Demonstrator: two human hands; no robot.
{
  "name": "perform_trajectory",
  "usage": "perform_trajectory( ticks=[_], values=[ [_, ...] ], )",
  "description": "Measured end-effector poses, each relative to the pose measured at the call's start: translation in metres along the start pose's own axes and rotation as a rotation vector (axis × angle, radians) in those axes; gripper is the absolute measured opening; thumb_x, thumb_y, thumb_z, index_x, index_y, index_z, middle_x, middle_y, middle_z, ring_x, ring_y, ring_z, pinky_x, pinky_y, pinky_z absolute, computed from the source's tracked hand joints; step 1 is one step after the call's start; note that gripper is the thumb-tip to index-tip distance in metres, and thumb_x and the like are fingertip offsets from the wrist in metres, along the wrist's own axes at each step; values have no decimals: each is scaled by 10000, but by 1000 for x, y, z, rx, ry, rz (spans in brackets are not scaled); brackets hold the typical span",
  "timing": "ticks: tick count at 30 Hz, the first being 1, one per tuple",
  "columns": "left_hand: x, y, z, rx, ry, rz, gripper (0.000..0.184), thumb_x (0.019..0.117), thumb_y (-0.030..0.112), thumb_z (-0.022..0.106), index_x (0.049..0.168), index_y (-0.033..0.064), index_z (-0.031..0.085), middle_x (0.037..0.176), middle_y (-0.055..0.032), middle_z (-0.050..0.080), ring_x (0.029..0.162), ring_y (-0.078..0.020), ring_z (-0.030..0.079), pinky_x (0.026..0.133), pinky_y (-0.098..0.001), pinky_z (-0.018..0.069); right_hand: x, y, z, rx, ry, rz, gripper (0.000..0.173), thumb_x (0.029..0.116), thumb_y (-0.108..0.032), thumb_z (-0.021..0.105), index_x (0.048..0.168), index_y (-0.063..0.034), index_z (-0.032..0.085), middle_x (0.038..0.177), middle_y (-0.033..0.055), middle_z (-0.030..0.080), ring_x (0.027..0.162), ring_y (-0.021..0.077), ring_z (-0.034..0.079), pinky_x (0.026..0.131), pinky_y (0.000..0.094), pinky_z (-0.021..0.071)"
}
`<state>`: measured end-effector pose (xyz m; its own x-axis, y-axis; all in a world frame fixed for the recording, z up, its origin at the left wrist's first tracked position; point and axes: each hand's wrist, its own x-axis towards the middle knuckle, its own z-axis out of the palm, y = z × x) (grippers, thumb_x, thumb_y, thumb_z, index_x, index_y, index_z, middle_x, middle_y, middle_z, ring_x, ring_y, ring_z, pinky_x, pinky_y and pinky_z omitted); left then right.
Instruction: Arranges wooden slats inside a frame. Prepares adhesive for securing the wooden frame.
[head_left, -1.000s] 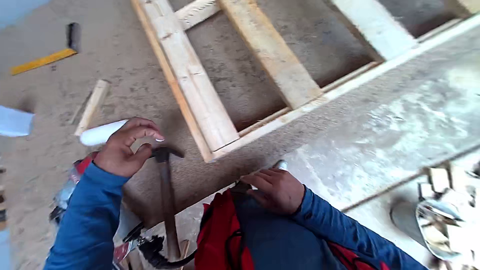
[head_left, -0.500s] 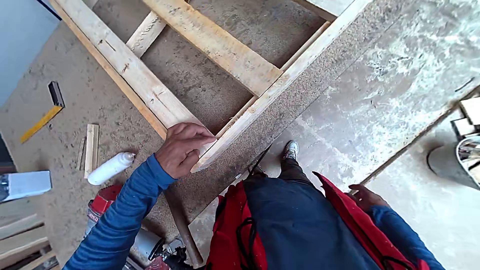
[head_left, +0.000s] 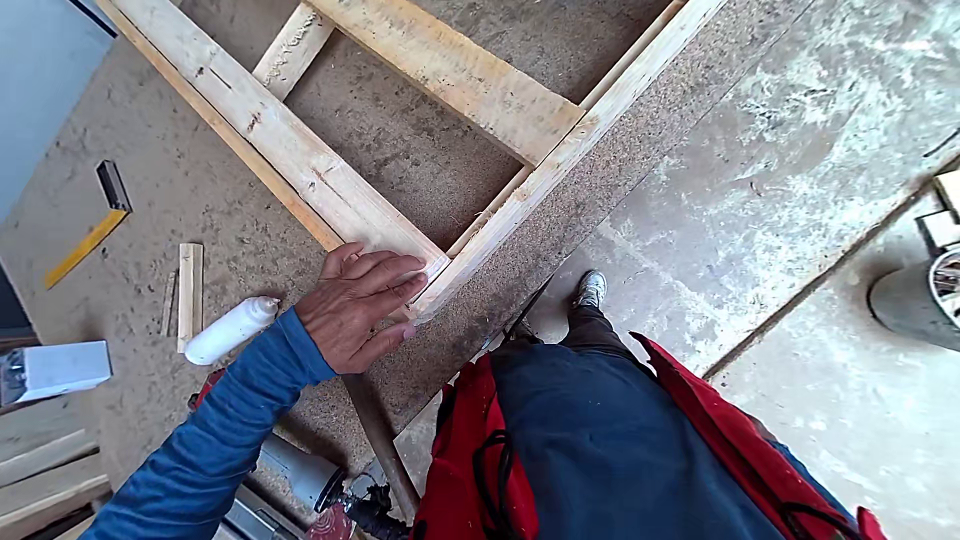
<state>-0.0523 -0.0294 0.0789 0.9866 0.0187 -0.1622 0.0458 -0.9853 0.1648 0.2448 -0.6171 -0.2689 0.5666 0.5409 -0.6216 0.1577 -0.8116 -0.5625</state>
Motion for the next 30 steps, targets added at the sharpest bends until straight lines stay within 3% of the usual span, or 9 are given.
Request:
perform_trajectory(
  ticks=[1, 5, 8, 10, 13, 15, 21, 26, 30],
  values=[
    [-2, 1, -1, 36, -10, 13, 658, 1006, 642, 366, 1457, 223, 598, 1567, -16, 488, 1432, -237, 451, 1193, -606, 240, 6, -23, -8, 72, -30, 191, 374, 1010, -188, 641, 1261, 89, 620, 1066, 254, 713, 959, 343, 704, 869, 501, 569],
    [-4, 0, -13, 119, 59, 109, 699, 965, 753, 387, 1281, 232, 729, 1513, -51, 548, 1410, -270, 485, 1183, -607, 276, 34, -36, -25, 50, -51, 240, 376, 1014, -168, 641, 1345, 4, 590, 1019, 236, 718, 896, 356, 704, 845, 577, 549],
    [-28, -20, -36, -118, 469, -14, 351, 962, 440, 689, 862, 109, 746, 1302, -155, 660, 1283, -309, 570, 1100, -520, 435, 52, -60, -47, -195, -38, 94, 427, 974, -252, 696, 1355, -76, 613, 1042, 210, 735, 954, 391, 716, 875, 657, 539],
    [-77, -48, -52, -75, 676, -331, 324, 934, 282, 748, 752, 31, 653, 1192, -194, 666, 1166, -298, 614, 996, -464, 514, 60, -90, -56, -283, 63, -95, 456, 953, -290, 707, 1353, -89, 615, 947, 192, 740, 830, 389, 723, 754, 683, 553],
    [-185, -93, -39, 31, 221, -924, 413, 851, 276, 824, 1136, 6, 695, 1344, -228, 608, 1267, -419, 568, 1049, -627, 468, 60, -182, -65, -250, 229, -409, 458, 964, -357, 611, 1336, -90, 618, 817, 154, 704, 658, 353, 673, 599, 644, 531],
    [-240, -120, 7, -50, -101, -1163, 821, 729, 181, 933, 1440, 40, 549, 1467, -270, 516, 1341, -509, 491, 1058, -739, 407, 44, -283, -64, -277, 225, -595, 468, 988, -398, 544, 1342, -100, 615, 794, 131, 692, 617, 340, 659, 549, 622, 523],
    [-262, -136, 59, -177, -182, -1249, 850, 785, 85, 884, 1525, 109, 466, 1464, -252, 538, 1344, -448, 530, 1120, -660, 394, -17, -522, -6, -408, 132, -1253, 437, 996, -438, 565, 1187, -64, 688, 801, 84, 707, 683, 279, 704, 580, 501, 577],
    [-278, -115, 33, -332, 200, -1078, 729, 751, 32, 892, 1414, 112, 601, 1387, -225, 598, 1282, -391, 584, 1097, -620, 448, -38, -546, 30, -373, -23, -1455, 326, 992, -446, 580, 1004, -137, 683, 712, 5, 640, 640, 206, 671, 533, 412, 556],
    [-274, -71, -29, -424, 463, -879, 801, 724, 316, 858, 1433, 110, 549, 1327, -95, 653, 1158, -183, 659, 1013, -427, 549, -3, -482, 13, -297, -216, -1440, 272, 1010, -393, 576, 1041, -155, 705, 799, -11, 694, 698, 158, 686, 616, 400, 590]
  ],
)
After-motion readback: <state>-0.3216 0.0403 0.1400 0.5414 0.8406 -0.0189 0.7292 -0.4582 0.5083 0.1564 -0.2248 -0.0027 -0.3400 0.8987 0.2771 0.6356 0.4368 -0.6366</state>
